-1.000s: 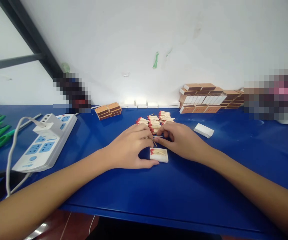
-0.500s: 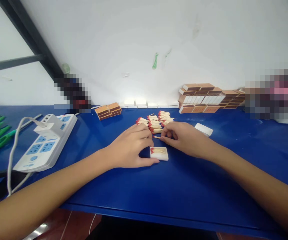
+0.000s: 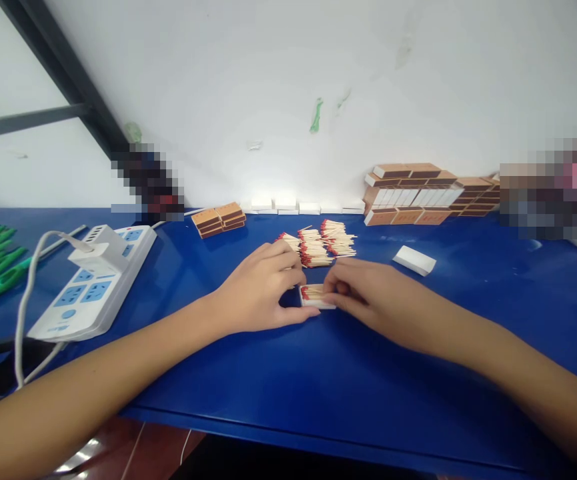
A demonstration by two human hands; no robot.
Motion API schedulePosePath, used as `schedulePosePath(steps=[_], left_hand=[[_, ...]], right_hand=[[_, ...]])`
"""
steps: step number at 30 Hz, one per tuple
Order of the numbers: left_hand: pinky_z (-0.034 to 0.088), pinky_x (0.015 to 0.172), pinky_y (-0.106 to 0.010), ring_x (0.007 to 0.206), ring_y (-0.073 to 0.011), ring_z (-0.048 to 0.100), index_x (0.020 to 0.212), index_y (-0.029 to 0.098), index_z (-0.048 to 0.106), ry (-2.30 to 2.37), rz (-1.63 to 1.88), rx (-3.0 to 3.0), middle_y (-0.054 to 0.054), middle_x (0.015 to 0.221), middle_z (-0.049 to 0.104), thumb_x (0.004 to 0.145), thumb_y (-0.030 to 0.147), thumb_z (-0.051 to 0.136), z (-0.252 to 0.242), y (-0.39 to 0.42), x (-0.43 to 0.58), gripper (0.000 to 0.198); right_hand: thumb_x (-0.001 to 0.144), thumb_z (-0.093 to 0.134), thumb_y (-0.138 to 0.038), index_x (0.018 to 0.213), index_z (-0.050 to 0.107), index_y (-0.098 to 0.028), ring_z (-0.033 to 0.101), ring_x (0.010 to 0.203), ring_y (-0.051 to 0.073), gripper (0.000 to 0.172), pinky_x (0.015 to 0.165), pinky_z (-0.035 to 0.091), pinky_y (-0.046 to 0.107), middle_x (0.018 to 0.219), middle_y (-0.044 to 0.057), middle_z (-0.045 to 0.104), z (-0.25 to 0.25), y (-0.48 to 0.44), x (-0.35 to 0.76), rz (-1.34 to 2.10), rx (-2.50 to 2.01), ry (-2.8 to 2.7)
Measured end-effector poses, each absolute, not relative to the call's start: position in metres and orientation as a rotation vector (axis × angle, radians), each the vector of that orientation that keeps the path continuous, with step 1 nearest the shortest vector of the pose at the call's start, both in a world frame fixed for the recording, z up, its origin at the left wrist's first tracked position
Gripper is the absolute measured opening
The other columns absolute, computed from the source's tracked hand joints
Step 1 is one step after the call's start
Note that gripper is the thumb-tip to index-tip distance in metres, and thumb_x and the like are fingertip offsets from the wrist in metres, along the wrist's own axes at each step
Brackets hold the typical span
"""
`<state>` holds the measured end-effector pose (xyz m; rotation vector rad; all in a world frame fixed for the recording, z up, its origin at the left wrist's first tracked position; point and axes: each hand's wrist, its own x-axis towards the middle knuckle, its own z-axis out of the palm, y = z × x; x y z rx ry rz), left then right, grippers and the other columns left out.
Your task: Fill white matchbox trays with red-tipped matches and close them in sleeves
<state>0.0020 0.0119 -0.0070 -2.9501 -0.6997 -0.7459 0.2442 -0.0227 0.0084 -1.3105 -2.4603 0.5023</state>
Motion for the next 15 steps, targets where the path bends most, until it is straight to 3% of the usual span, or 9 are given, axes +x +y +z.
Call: schedulePosePath(steps=[9,15], left_hand=[[0.051,0.088,-0.042,0.094,-0.0248,0.062,0.094,0.016,0.074,-0.687,-0.76,-2.97,-0.009,0.094,0.072,0.09,0.054,0.075,-0.008,0.012,0.002,0.039],[0.051,0.09,-0.041,0.095,-0.0244,0.063,0.094,0.014,0.074,-0.669,-0.762,-2.964,-0.009,0.095,0.071,0.089,0.052,0.076,-0.006,0.011,0.001,0.038]], right_hand=[[0.096,0.062,-0.036,0.097,0.068,-0.022,0.059,0.075,0.019,0.015,0.068,0.042,0.032,0.089,0.005,0.067,-0.006,0.021,0.283,0.199,-1.379,-2.296],[0.099,0.058,-0.043,0.09,0.068,-0.023,0.058,0.075,0.019,0.024,0.069,0.044,0.032,0.088,0.006,0.064,-0.017,0.038,0.295,0.313,-1.4,-2.388]])
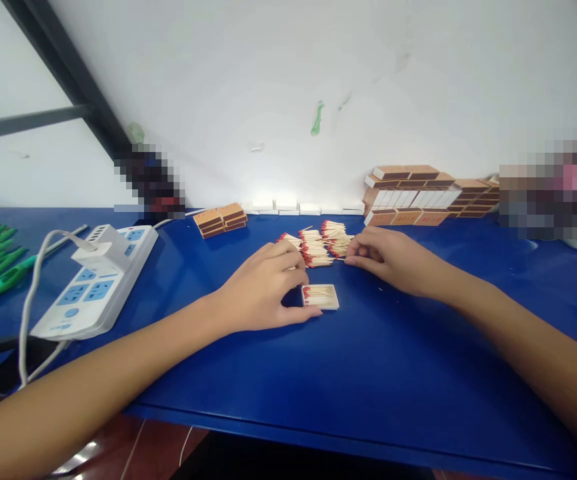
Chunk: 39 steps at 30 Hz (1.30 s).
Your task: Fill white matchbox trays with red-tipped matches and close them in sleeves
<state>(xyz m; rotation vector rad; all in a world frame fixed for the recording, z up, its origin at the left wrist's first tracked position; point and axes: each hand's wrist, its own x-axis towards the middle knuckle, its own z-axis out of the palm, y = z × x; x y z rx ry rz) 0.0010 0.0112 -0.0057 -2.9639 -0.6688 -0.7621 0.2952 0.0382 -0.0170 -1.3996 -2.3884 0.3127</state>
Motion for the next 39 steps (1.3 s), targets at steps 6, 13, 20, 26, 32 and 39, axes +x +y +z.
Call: schedulePosePath(steps=[6,13,20,26,32,39], left_hand=[[0.052,0.092,-0.042,0.096,-0.0253,0.061,0.094,0.015,0.074,-0.683,-0.735,-2.955,-0.009,0.094,0.071,0.091,0.054,0.073,-0.0059,0.0115,-0.0001,0.039],[0.051,0.091,-0.041,0.097,-0.0248,0.062,0.094,0.014,0.074,-0.691,-0.722,-2.959,-0.009,0.097,0.071,0.091,0.054,0.074,-0.0053,0.0107,0.0001,0.04],[0.051,0.09,-0.041,0.095,-0.0246,0.062,0.095,0.015,0.074,-0.697,-0.728,-2.963,-0.009,0.095,0.071,0.09,0.054,0.074,-0.0052,0.0116,0.0002,0.039],[0.051,0.091,-0.041,0.097,-0.025,0.062,0.096,0.014,0.075,-0.678,-0.74,-2.96,-0.009,0.094,0.071,0.09,0.054,0.075,-0.0057,0.0121,0.0005,0.04],[0.051,0.092,-0.04,0.096,-0.0239,0.062,0.095,0.014,0.075,-0.69,-0.734,-2.969,-0.009,0.096,0.071,0.09,0.053,0.075,-0.0057,0.0122,0.0003,0.039],[0.051,0.091,-0.04,0.097,-0.0245,0.062,0.094,0.015,0.075,-0.707,-0.715,-2.976,-0.009,0.096,0.071,0.09,0.053,0.075,-0.005,0.0114,0.0005,0.039]], right_hand=[[0.1,0.055,-0.042,0.089,0.064,-0.022,0.058,0.076,0.02,0.025,0.069,0.043,0.032,0.087,0.005,0.064,-0.0199,0.0388,0.2954,0.297,-1.399,-2.406],[0.101,0.056,-0.04,0.097,0.062,-0.022,0.057,0.08,0.021,0.019,0.072,0.043,0.033,0.09,0.005,0.063,-0.024,0.0425,0.3012,0.244,-1.345,-2.417],[0.102,0.051,-0.04,0.094,0.062,-0.023,0.057,0.078,0.021,0.022,0.071,0.043,0.033,0.088,0.005,0.062,-0.0228,0.0442,0.3012,0.243,-1.388,-2.418],[0.101,0.047,-0.043,0.092,0.061,-0.023,0.059,0.078,0.022,0.027,0.07,0.045,0.034,0.092,0.007,0.063,-0.02,0.0379,0.3009,0.293,-1.478,-2.443],[0.102,0.043,-0.046,0.093,0.061,-0.023,0.061,0.08,0.023,0.029,0.071,0.046,0.035,0.094,0.008,0.064,-0.0229,0.0361,0.3023,0.299,-1.449,-2.441],[0.102,0.041,-0.046,0.095,0.059,-0.023,0.06,0.081,0.024,0.03,0.072,0.046,0.037,0.096,0.009,0.062,-0.022,0.0361,0.3015,0.316,-1.499,-2.453]])
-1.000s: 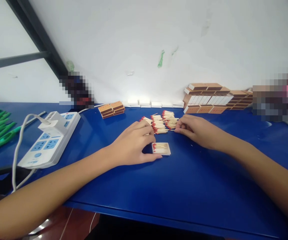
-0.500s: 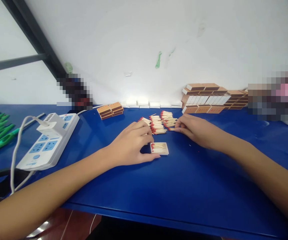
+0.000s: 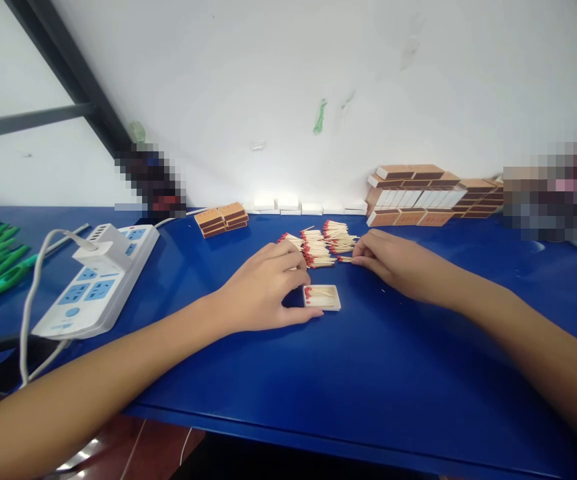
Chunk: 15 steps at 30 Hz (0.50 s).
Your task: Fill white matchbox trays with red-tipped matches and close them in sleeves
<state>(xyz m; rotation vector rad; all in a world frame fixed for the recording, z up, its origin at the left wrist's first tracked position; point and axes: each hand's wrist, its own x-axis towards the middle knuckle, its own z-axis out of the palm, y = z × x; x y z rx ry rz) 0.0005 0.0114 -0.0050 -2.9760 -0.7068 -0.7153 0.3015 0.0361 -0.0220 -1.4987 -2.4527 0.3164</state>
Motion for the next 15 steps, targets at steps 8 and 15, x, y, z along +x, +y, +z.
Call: schedulePosePath(steps=[8,15], left_hand=[[0.051,0.092,-0.041,0.098,-0.0245,0.063,0.094,0.016,0.075,-0.7,-0.729,-2.977,-0.009,0.098,0.072,0.091,0.054,0.074,-0.0057,0.0126,0.0,0.038],[0.051,0.09,-0.04,0.099,-0.0246,0.063,0.094,0.015,0.075,-0.695,-0.728,-2.986,-0.009,0.099,0.072,0.091,0.053,0.074,-0.0063,0.0131,-0.0004,0.039]], right_hand=[[0.101,0.04,-0.045,0.094,0.059,-0.023,0.062,0.081,0.024,0.03,0.074,0.047,0.038,0.097,0.01,0.064,-0.0185,0.0343,0.2996,0.328,-1.507,-2.453],[0.102,0.041,-0.047,0.092,0.058,-0.024,0.063,0.081,0.025,0.03,0.072,0.046,0.037,0.097,0.01,0.065,-0.0198,0.0338,0.3007,0.301,-1.494,-2.465]])
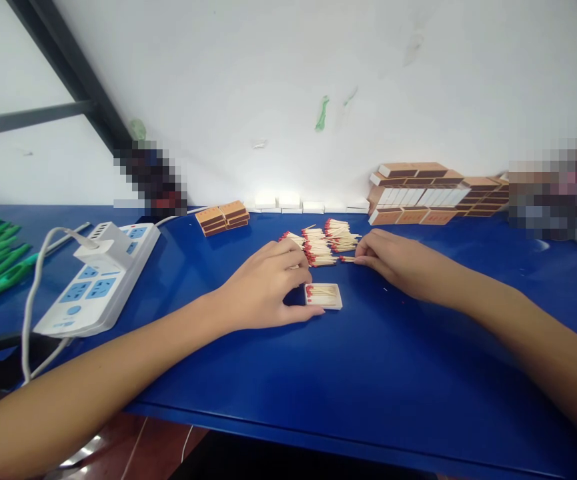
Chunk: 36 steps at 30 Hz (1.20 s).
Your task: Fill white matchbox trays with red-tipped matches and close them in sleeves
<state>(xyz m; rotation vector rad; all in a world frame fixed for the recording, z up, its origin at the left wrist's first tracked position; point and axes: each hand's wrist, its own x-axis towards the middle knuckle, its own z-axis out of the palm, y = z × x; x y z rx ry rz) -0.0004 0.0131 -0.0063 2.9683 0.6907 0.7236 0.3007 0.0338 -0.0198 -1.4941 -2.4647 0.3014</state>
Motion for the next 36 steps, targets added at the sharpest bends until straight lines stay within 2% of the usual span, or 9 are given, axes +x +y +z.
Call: schedulePosePath(steps=[8,15,21,31,36], left_hand=[[0.052,0.093,-0.041,0.099,-0.0247,0.063,0.097,0.015,0.076,0.703,0.696,2.977,-0.009,0.1,0.072,0.092,0.053,0.073,-0.005,0.013,-0.001,0.039],[0.051,0.095,-0.041,0.098,-0.024,0.063,0.097,0.015,0.076,0.696,0.713,2.977,-0.009,0.098,0.072,0.091,0.052,0.075,-0.004,0.013,-0.001,0.038],[0.052,0.093,-0.041,0.1,-0.0248,0.063,0.098,0.015,0.077,0.708,0.702,2.975,-0.009,0.1,0.072,0.09,0.052,0.075,-0.005,0.013,-0.001,0.038],[0.051,0.092,-0.041,0.099,-0.0251,0.062,0.098,0.016,0.075,0.692,0.72,2.983,-0.01,0.098,0.072,0.092,0.054,0.072,-0.006,0.015,-0.001,0.039],[0.051,0.092,-0.041,0.098,-0.0253,0.062,0.097,0.016,0.075,0.719,0.704,2.984,-0.01,0.096,0.072,0.092,0.054,0.072,-0.006,0.014,-0.001,0.038]], right_hand=[[0.103,0.039,-0.048,0.092,0.057,-0.024,0.062,0.084,0.024,0.032,0.072,0.047,0.036,0.098,0.01,0.066,-0.018,0.033,0.303,0.307,-1.451,-2.449],[0.101,0.048,-0.058,0.104,0.06,-0.025,0.059,0.078,0.022,0.035,0.069,0.045,0.034,0.091,0.006,0.064,-0.012,0.031,0.3,0.361,-1.461,-2.479],[0.104,0.043,-0.053,0.091,0.061,-0.023,0.058,0.076,0.021,0.037,0.068,0.045,0.035,0.09,0.008,0.064,-0.014,0.031,0.301,0.374,-1.453,-2.487],[0.106,0.039,-0.048,0.091,0.058,-0.024,0.061,0.079,0.023,0.034,0.069,0.046,0.037,0.094,0.009,0.066,-0.015,0.028,0.305,0.265,-1.407,-2.484],[0.107,0.04,-0.048,0.096,0.057,-0.024,0.061,0.08,0.022,0.031,0.069,0.046,0.035,0.094,0.007,0.066,-0.003,0.009,0.286,0.336,-1.344,-2.457]])
